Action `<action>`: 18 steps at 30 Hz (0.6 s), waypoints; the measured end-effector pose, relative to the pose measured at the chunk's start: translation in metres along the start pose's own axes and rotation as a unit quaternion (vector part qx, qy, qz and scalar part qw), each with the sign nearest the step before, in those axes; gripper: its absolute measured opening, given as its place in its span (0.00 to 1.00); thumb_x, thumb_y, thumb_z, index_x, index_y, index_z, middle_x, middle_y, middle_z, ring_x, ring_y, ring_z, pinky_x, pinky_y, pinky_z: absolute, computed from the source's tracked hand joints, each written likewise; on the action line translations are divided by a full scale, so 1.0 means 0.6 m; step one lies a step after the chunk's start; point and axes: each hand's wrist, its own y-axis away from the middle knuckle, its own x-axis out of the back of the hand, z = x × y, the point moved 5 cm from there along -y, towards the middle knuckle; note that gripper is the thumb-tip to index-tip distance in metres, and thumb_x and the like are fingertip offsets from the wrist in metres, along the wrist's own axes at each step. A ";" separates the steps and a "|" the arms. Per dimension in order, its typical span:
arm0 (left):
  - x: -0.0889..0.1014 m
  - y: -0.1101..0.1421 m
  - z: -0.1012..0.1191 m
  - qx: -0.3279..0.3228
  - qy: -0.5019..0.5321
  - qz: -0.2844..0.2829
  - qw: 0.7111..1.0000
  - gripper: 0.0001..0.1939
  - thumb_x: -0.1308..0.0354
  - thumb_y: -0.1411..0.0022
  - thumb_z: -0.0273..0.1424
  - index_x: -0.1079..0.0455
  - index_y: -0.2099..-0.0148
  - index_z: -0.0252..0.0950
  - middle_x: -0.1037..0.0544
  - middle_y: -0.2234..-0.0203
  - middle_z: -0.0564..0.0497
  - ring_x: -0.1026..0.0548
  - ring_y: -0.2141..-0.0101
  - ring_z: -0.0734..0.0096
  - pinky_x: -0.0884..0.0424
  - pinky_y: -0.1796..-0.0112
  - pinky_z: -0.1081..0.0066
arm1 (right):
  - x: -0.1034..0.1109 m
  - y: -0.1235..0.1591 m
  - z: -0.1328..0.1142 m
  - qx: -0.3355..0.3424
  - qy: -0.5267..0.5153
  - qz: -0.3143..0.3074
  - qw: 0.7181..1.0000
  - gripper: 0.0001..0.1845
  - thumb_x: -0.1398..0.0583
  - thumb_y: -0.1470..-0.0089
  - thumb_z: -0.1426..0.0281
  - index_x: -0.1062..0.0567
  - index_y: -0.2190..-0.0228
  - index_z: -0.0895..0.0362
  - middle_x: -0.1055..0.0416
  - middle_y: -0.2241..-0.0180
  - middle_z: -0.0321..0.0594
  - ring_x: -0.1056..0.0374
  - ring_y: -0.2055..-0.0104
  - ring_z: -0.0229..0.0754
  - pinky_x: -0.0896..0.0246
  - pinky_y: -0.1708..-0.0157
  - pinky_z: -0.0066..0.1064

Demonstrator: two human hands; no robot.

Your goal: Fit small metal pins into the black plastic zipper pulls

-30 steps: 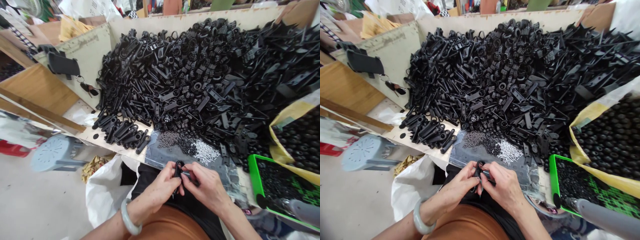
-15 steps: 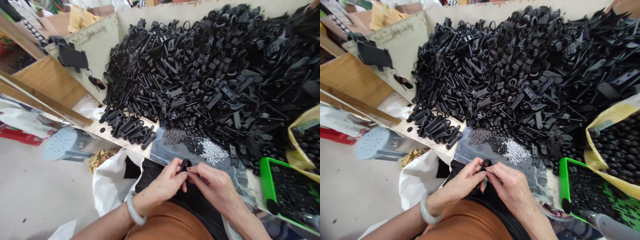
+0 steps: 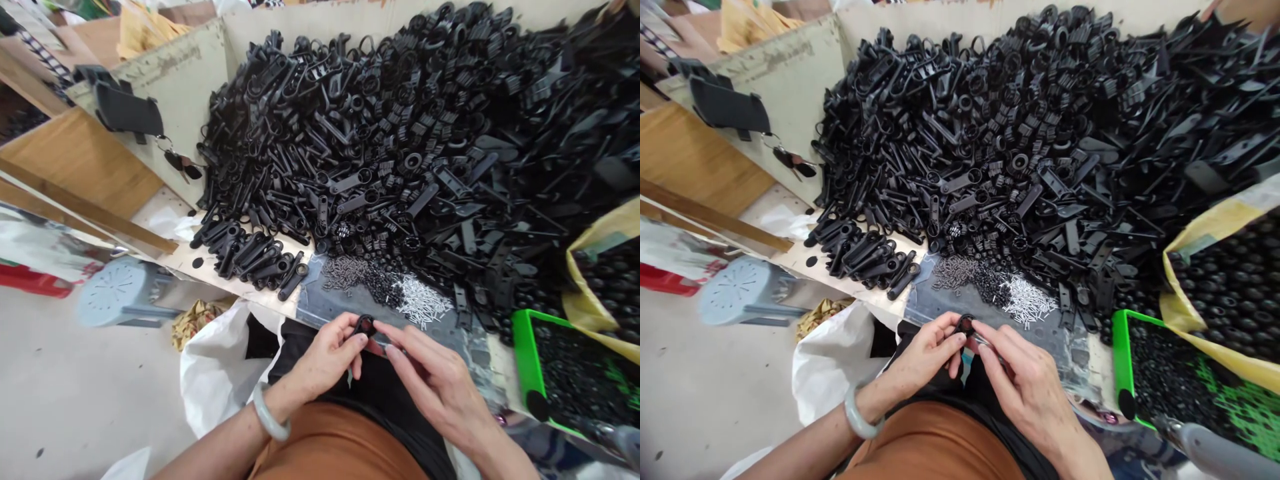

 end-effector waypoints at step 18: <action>0.008 0.000 0.000 0.007 0.019 0.032 0.999 0.19 0.39 0.34 0.44 0.32 0.52 0.34 0.23 0.74 0.54 0.33 0.82 0.81 0.36 0.76 0.76 | -0.020 0.024 -0.017 0.023 0.126 0.034 0.991 0.20 0.52 0.28 0.74 0.24 0.45 0.58 0.27 0.70 0.39 0.25 0.71 0.37 0.30 0.70 0.25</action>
